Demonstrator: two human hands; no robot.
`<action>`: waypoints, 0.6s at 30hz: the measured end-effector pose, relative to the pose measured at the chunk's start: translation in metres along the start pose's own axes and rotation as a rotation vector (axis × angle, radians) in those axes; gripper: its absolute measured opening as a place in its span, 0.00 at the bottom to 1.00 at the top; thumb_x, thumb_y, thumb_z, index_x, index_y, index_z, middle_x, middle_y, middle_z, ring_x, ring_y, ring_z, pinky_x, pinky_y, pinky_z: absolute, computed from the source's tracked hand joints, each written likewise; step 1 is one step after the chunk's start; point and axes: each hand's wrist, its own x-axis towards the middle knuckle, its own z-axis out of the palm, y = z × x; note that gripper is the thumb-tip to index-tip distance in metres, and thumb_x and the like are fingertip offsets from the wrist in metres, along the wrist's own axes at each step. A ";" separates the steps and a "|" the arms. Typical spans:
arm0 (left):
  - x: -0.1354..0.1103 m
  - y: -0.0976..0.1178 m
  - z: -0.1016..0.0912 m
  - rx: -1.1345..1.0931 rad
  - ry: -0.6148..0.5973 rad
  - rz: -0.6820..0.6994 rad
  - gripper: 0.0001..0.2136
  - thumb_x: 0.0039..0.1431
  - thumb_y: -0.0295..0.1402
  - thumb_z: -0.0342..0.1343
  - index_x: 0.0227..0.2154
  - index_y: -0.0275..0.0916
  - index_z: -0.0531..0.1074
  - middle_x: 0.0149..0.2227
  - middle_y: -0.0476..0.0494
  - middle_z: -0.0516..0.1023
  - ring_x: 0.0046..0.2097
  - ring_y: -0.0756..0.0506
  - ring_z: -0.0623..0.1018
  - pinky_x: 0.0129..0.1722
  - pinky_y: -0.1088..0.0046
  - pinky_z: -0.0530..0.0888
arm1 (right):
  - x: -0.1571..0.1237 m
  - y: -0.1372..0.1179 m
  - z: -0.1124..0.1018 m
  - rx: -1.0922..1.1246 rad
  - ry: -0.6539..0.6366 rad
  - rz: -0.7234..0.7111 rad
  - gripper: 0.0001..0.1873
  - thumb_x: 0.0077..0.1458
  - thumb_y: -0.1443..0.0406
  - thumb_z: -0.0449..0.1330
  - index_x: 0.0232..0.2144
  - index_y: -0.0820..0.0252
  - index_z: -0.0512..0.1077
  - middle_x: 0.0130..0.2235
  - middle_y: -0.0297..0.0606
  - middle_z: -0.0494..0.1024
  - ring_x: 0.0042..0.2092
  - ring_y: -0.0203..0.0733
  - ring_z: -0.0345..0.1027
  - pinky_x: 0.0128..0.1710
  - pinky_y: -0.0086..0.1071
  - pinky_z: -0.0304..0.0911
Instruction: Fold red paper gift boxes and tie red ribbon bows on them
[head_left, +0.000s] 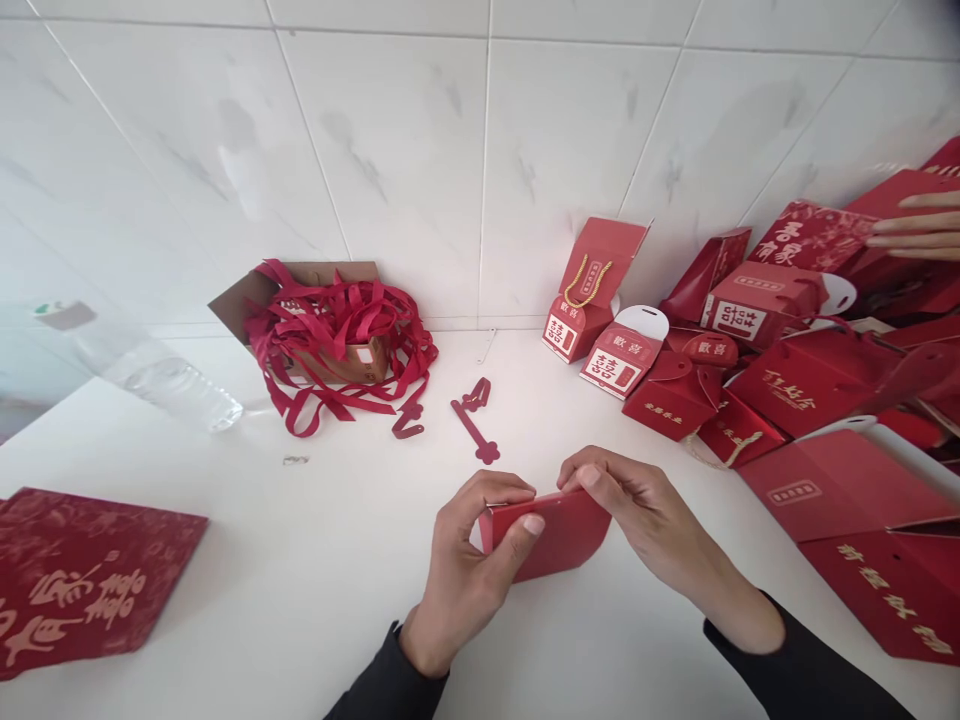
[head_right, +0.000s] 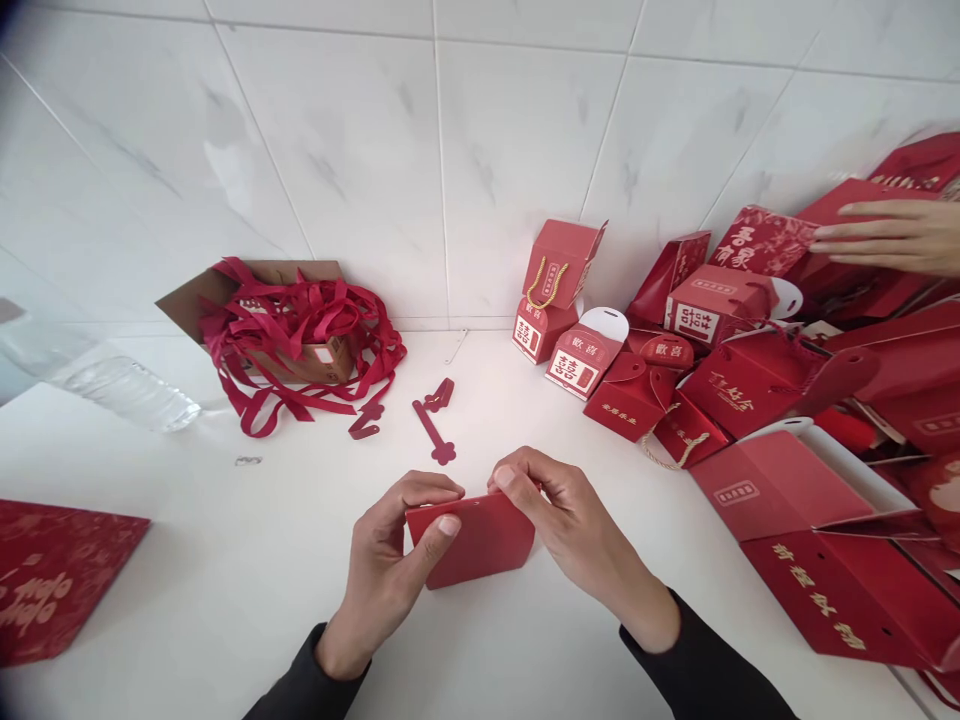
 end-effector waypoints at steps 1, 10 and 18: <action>0.000 0.000 -0.002 0.019 0.012 0.025 0.03 0.65 0.30 0.60 0.40 0.44 0.77 0.40 0.49 0.81 0.40 0.50 0.81 0.38 0.76 0.77 | 0.004 0.001 -0.001 0.006 -0.032 -0.004 0.25 0.71 0.46 0.49 0.33 0.55 0.74 0.40 0.36 0.77 0.42 0.44 0.70 0.42 0.34 0.63; 0.006 -0.010 -0.009 0.394 0.487 0.317 0.08 0.61 0.22 0.61 0.41 0.40 0.75 0.37 0.48 0.78 0.39 0.51 0.79 0.38 0.77 0.77 | 0.118 0.033 0.015 -0.360 0.009 -0.060 0.19 0.68 0.60 0.57 0.59 0.56 0.69 0.49 0.43 0.77 0.52 0.52 0.70 0.56 0.51 0.64; 0.008 -0.015 -0.013 0.448 0.598 0.224 0.10 0.63 0.26 0.60 0.47 0.38 0.72 0.43 0.42 0.76 0.45 0.46 0.78 0.42 0.70 0.79 | 0.152 0.052 0.034 -0.605 -0.011 -0.099 0.09 0.67 0.61 0.62 0.46 0.61 0.75 0.53 0.42 0.75 0.53 0.49 0.71 0.54 0.49 0.67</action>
